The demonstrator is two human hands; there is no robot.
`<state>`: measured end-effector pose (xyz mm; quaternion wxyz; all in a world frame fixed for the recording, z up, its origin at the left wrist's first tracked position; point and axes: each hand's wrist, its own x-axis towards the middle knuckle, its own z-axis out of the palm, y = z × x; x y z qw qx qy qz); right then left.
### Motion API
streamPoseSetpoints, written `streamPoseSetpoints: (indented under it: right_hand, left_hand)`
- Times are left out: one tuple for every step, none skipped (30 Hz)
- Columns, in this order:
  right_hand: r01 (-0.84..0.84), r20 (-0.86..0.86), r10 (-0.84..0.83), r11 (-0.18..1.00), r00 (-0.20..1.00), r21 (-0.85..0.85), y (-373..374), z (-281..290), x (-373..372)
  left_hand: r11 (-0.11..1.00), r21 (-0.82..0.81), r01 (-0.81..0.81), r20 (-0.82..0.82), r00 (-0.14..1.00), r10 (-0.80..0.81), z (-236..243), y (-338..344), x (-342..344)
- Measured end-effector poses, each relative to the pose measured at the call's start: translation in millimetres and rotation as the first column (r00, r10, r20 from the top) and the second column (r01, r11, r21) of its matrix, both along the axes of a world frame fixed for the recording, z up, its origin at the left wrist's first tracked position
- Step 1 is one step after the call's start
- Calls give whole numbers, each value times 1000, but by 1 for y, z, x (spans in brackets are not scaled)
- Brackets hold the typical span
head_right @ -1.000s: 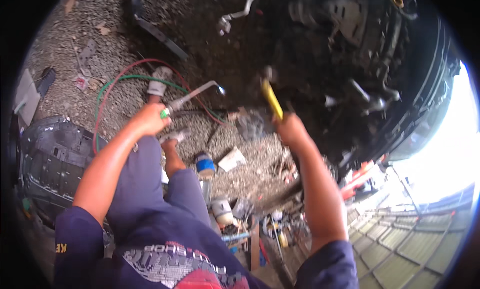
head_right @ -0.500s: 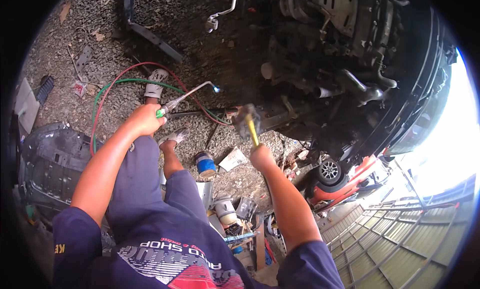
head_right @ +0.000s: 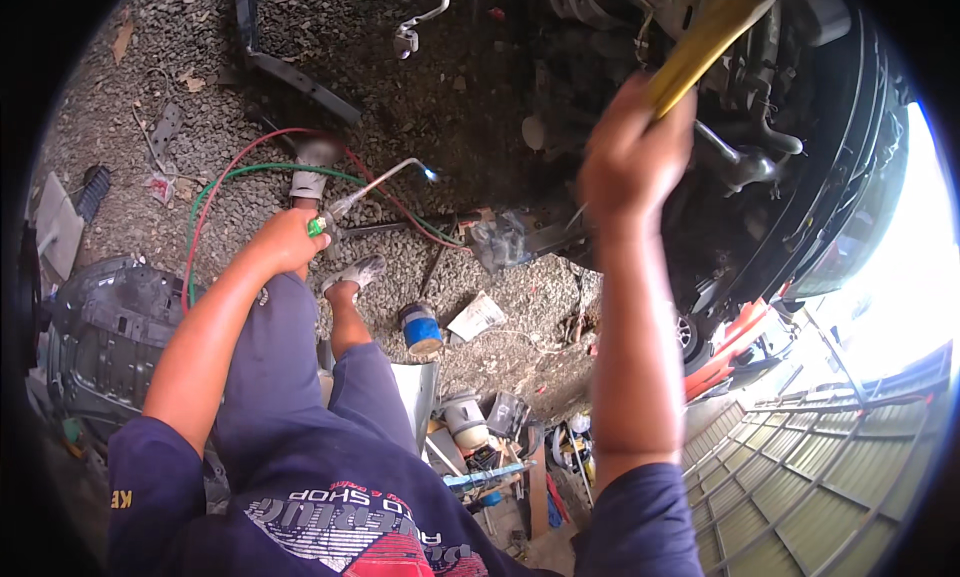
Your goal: Cutting and hammering a metal part of a car front chassis using an oxy-acetylene torch and a sledgehammer.
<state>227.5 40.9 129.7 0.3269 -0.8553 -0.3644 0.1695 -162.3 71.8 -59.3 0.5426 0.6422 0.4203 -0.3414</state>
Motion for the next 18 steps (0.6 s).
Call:
streamPoseSetpoints:
  right_hand:
    - [-147, 410, 181, 983, 894, -113, -73, -43, -1]
    - [11, 222, 93, 904, 971, -428, -166, -66, -26]
    - [-22, 9, 83, 363, 997, -932, -250, -74, -32]
    - [-169, -174, -53, 79, 983, -982, -294, -75, -18]
    - [-125, -166, -219, 190, 961, -974, -263, -80, -15]
    - [-68, -186, -376, 306, 908, -950, -206, -80, -11]
    - [-164, -260, -268, 333, 928, -929, -159, -68, 9]
    - [-175, -228, -77, 423, 971, -889, -121, -57, 8]
    - [-160, -172, 33, 567, 985, -808, -110, -44, 35]
    - [-95, -264, -160, 662, 951, -744, -62, -23, 26]
    - [-48, -379, -241, 788, 893, -614, -26, 1, 27]
    - [-35, -310, -148, 856, 939, -516, 9, 29, 21]
    - [-5, -264, -101, 928, 959, -374, 37, 56, 21]
    - [9, -212, -55, 977, 976, -211, 59, 71, 23]
    - [-21, -203, 4, 997, 979, -78, 73, 75, 36]
    - [-50, -186, 59, 998, 981, 48, 82, 73, 47]
    - [-36, -147, 55, 991, 988, 129, 81, 61, 49]
    - [-54, 30, 52, 996, 998, 70, 69, 41, 30]
  left_hand:
    - [999, -45, 27, 19, 999, -26, 5, 0, 14]
    - [994, -94, 52, 42, 998, -48, 8, -2, 27]
    - [993, -105, 55, 71, 996, -48, 9, -7, 36]
    - [994, -83, 74, 98, 993, -66, 7, -17, 47]
    - [996, -32, 85, 59, 995, -83, 2, -21, 34]
    - [996, 88, 16, 125, 992, -27, -9, -28, 12]
    - [997, 71, -17, 106, 994, 9, -15, -22, 7]
    - [1000, 14, -20, 91, 996, 18, -12, -22, -3]
    - [996, -44, -71, 117, 990, 76, -6, -20, 11]
    - [998, -47, -53, 59, 997, 55, 1, -13, 5]
    - [1000, -13, -26, 62, 998, 27, 1, -9, 6]
    - [1000, -1, 8, 64, 998, -8, 3, -14, 5]
    - [1000, -29, 1, 80, 997, 1, 3, -14, 10]
    - [1000, -27, 1, 84, 996, 1, 2, -16, 15]
    - [1000, 2, -3, 88, 996, 2, -1, -17, 17]
    - [1000, 24, -4, 93, 996, 2, -1, -20, 18]
    - [1000, 21, -3, 90, 996, 1, -2, -21, 17]
    - [1000, -5, -5, 54, 999, 5, -2, -17, 11]
